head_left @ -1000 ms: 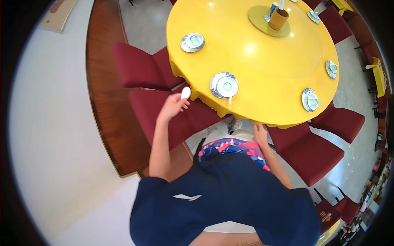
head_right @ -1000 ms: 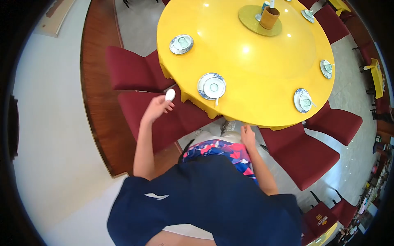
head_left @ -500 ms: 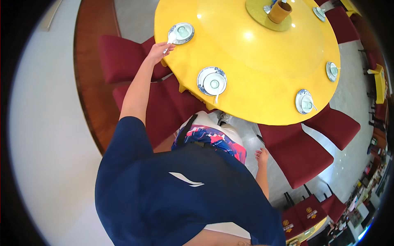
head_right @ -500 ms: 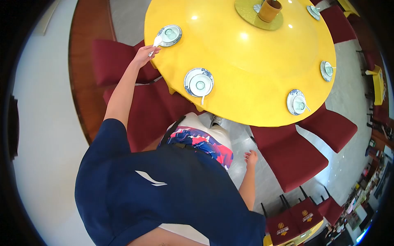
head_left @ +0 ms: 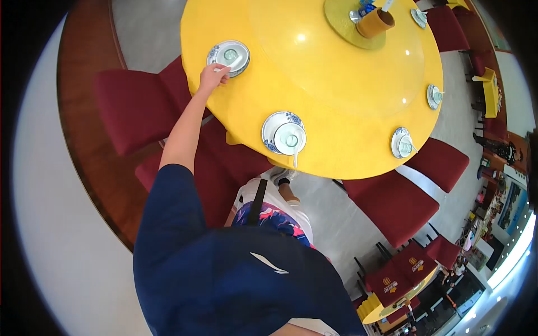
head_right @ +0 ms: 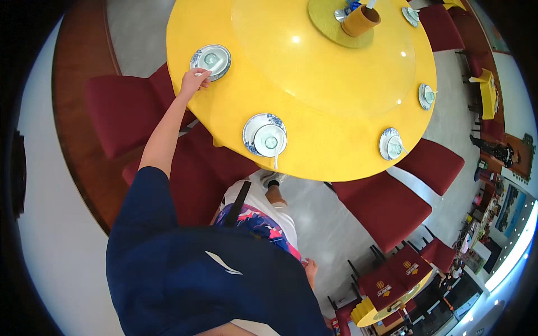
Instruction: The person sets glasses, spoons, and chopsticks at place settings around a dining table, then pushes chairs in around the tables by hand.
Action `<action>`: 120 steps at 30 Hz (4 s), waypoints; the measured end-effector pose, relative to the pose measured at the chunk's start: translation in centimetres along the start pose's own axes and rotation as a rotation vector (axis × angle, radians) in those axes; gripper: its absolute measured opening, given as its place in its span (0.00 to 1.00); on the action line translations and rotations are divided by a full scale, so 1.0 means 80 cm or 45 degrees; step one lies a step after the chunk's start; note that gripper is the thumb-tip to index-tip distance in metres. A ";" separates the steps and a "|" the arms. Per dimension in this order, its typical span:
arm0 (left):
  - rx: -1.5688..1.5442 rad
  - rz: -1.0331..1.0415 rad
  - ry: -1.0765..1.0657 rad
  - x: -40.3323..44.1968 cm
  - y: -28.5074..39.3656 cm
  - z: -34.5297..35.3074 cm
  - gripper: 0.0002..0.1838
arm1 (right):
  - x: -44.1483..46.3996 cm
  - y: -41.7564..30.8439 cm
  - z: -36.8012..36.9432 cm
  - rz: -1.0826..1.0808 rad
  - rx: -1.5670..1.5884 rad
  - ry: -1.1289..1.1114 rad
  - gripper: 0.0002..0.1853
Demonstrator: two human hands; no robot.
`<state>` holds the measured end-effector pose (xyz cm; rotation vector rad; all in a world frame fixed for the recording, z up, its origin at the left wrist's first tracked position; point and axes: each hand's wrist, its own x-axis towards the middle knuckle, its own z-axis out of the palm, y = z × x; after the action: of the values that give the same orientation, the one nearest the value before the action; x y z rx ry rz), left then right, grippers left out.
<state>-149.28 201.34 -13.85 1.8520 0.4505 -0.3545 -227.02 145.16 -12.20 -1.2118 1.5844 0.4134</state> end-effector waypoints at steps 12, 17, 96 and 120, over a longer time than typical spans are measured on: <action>0.757 0.122 0.584 -0.088 0.007 0.013 0.37 | -0.066 -0.172 0.082 -0.089 -0.203 -0.063 0.15; 0.525 0.110 0.706 -0.248 -0.045 0.102 0.23 | -0.029 -0.121 0.057 -0.086 -0.110 -0.184 0.16; -0.148 0.729 -0.094 -0.645 0.504 1.676 0.28 | 0.726 -0.953 -1.055 -0.654 0.819 -0.620 0.14; -0.442 0.017 -0.401 -0.219 0.772 2.031 0.10 | 0.819 -1.675 -0.860 -0.729 -0.032 -1.094 0.30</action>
<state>-138.88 27.17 -5.45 1.4306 0.2631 -0.5156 -144.45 3.49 -1.79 -1.2083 0.4761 0.4832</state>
